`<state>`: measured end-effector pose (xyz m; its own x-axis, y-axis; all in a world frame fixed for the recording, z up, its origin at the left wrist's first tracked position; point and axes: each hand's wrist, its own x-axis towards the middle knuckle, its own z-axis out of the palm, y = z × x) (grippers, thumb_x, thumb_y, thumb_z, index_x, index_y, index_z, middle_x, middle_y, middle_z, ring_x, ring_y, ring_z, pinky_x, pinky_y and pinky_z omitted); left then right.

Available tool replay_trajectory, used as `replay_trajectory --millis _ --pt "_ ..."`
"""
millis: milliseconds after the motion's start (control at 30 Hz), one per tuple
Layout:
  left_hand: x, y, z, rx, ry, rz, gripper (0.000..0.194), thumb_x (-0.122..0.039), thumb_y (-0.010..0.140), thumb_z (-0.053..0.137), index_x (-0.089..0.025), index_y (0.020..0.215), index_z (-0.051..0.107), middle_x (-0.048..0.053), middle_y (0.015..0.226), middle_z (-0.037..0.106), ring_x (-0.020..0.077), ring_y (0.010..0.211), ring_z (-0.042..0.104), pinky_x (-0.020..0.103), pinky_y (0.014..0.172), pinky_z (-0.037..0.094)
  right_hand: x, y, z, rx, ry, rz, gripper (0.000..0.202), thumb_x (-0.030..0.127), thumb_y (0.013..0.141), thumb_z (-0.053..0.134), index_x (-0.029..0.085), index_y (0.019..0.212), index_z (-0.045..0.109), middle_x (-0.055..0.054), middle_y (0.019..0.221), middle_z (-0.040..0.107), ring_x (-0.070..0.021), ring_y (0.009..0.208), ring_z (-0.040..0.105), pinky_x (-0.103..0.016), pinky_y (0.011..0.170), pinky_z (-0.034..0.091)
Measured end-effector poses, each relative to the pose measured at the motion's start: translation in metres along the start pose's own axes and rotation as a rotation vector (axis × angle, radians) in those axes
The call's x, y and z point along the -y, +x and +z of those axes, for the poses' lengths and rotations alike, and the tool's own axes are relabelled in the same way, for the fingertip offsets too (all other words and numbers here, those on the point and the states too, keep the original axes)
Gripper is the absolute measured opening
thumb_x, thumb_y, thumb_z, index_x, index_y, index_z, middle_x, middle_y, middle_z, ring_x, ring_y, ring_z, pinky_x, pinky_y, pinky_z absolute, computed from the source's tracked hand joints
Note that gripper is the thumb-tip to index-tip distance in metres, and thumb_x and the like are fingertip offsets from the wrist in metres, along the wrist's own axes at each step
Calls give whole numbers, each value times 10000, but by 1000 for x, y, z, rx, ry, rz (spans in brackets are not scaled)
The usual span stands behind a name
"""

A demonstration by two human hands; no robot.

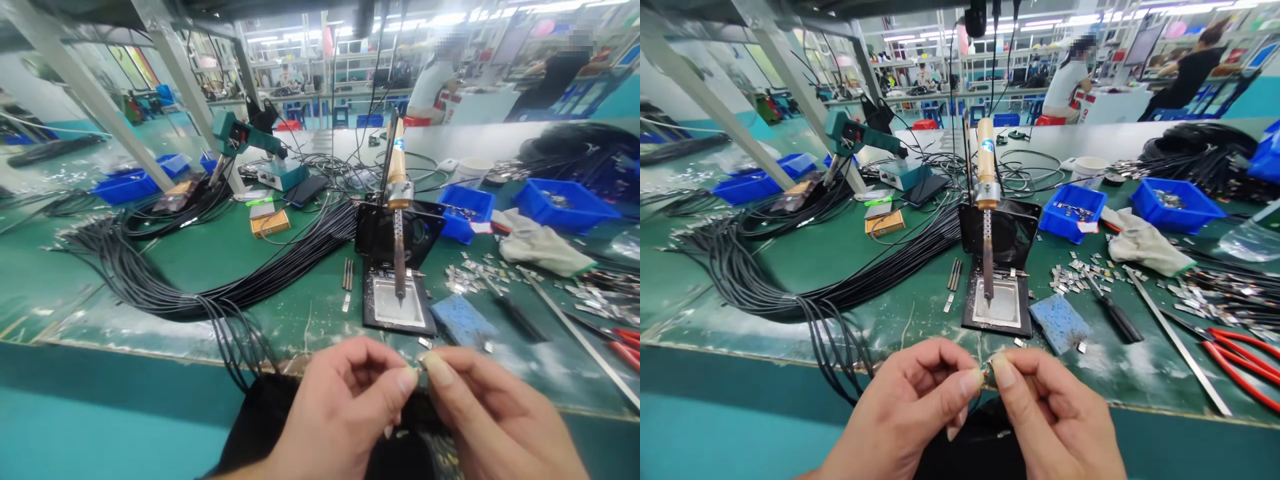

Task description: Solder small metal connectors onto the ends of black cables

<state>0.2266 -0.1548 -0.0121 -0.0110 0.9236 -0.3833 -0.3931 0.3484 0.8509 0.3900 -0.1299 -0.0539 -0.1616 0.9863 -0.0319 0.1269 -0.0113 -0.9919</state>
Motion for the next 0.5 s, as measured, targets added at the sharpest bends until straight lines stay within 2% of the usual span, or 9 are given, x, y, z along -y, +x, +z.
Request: replay_trajectory --millis 233,500 --pt "-2 -12 0 22 23 -5 247 -317 804 844 -116 794 701 -16 604 599 73 536 499 186 542 419 0 -10 0 -1 28 31 254 452 862 748 207 905 801 -31 622 682 -153 556 634 -187 505 533" --pt "4 -19 -4 47 -20 44 264 -253 783 858 -132 996 758 29 769 676 124 641 610 246 623 527 2 -18 2 26 105 67 250 452 847 758 208 883 796 -50 686 703 -171 595 647 -216 549 557"
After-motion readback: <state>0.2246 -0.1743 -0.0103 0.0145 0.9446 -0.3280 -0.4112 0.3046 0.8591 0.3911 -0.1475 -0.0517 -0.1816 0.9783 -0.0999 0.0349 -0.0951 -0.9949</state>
